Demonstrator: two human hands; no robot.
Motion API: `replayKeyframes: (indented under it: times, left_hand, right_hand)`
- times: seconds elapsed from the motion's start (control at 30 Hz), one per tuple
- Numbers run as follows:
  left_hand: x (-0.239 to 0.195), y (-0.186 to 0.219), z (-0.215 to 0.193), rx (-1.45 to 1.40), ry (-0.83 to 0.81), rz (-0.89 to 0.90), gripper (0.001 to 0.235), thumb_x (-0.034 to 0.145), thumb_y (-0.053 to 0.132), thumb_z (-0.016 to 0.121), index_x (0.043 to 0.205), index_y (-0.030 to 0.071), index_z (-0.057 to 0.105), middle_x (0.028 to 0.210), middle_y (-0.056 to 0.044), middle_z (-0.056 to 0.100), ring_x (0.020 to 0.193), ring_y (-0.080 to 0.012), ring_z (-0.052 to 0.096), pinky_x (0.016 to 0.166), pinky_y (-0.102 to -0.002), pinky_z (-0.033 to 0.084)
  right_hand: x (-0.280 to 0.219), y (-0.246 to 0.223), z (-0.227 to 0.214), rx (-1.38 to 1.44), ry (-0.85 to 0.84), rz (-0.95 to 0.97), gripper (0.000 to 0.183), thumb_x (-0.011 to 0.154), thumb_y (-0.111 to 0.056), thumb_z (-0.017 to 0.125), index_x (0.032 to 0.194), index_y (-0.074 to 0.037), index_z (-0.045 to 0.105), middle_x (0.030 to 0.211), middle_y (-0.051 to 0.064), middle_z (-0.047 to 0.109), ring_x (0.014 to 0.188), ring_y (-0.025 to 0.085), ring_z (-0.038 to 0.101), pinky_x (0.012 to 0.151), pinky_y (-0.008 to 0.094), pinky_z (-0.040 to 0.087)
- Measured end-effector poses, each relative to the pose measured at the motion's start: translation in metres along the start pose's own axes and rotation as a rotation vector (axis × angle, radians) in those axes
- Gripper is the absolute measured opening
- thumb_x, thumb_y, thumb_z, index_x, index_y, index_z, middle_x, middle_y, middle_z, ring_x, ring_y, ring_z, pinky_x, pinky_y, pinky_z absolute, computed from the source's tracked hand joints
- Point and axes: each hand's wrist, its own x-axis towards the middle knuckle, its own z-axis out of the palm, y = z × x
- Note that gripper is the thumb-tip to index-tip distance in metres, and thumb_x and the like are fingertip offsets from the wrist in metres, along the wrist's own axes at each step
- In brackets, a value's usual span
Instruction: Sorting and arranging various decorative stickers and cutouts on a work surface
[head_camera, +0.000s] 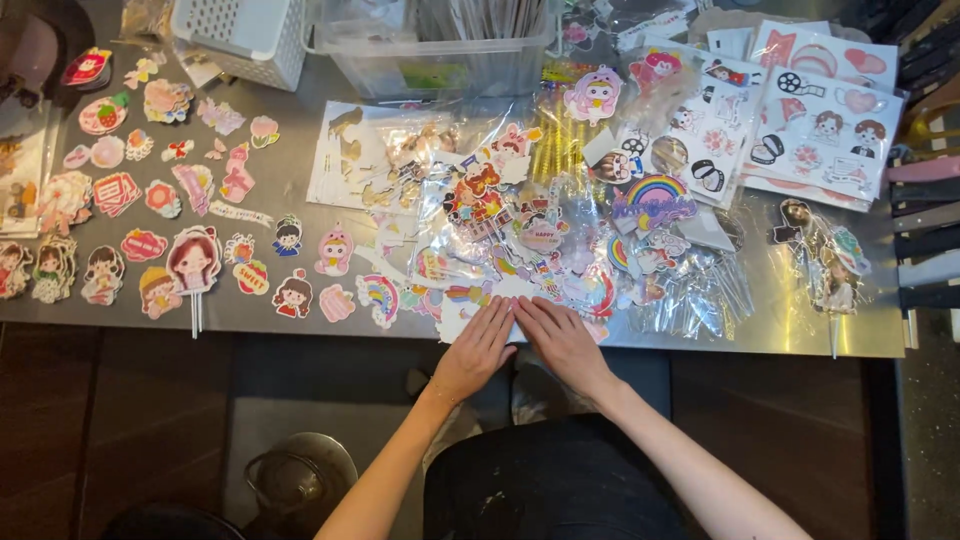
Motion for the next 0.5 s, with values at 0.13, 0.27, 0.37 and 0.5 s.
replayKeyframes:
  times: [0.13, 0.27, 0.37, 0.5]
  left_hand:
    - [-0.009, 0.002, 0.004, 0.045, 0.031, 0.072, 0.033, 0.106, 0.009, 0.049, 0.134, -0.005, 0.060, 0.140, -0.024, 0.060, 0.132, -0.0351, 0.059, 0.112, -0.043, 0.049]
    - [-0.009, 0.002, -0.004, -0.120, 0.093, 0.013, 0.030, 0.106, 0.004, 0.049, 0.131, -0.002, 0.064, 0.138, -0.019, 0.064, 0.128, -0.0305, 0.062, 0.110, -0.041, 0.051]
    - [0.001, 0.005, -0.016, -0.453, 0.159, -0.223, 0.032, 0.104, 0.000, 0.050, 0.132, 0.000, 0.065, 0.136, -0.016, 0.066, 0.126, -0.0297, 0.064, 0.107, -0.040, 0.053]
    - [0.019, 0.003, -0.011, -0.652, 0.366, -0.813, 0.022, 0.105, 0.005, 0.056, 0.116, -0.009, 0.068, 0.107, -0.025, 0.074, 0.102, -0.0373, 0.072, 0.087, -0.044, 0.060]
  right_hand:
    - [0.006, 0.017, -0.011, 0.047, 0.019, -0.096, 0.031, 0.102, -0.014, 0.054, 0.131, -0.008, 0.065, 0.132, 0.011, 0.067, 0.117, 0.031, 0.063, 0.092, 0.038, 0.050]
    - [0.002, 0.025, -0.004, 0.051, 0.066, -0.136, 0.026, 0.101, -0.019, 0.061, 0.123, -0.009, 0.070, 0.127, 0.010, 0.070, 0.113, 0.030, 0.065, 0.089, 0.038, 0.052]
    - [-0.001, 0.026, 0.002, 0.048, 0.071, -0.135, 0.031, 0.099, -0.025, 0.064, 0.125, -0.010, 0.070, 0.128, 0.010, 0.069, 0.113, 0.030, 0.066, 0.088, 0.038, 0.052]
    - [0.004, 0.016, -0.001, 0.005, 0.101, -0.109, 0.037, 0.096, -0.029, 0.067, 0.127, -0.011, 0.068, 0.132, 0.010, 0.067, 0.116, 0.029, 0.065, 0.090, 0.038, 0.052]
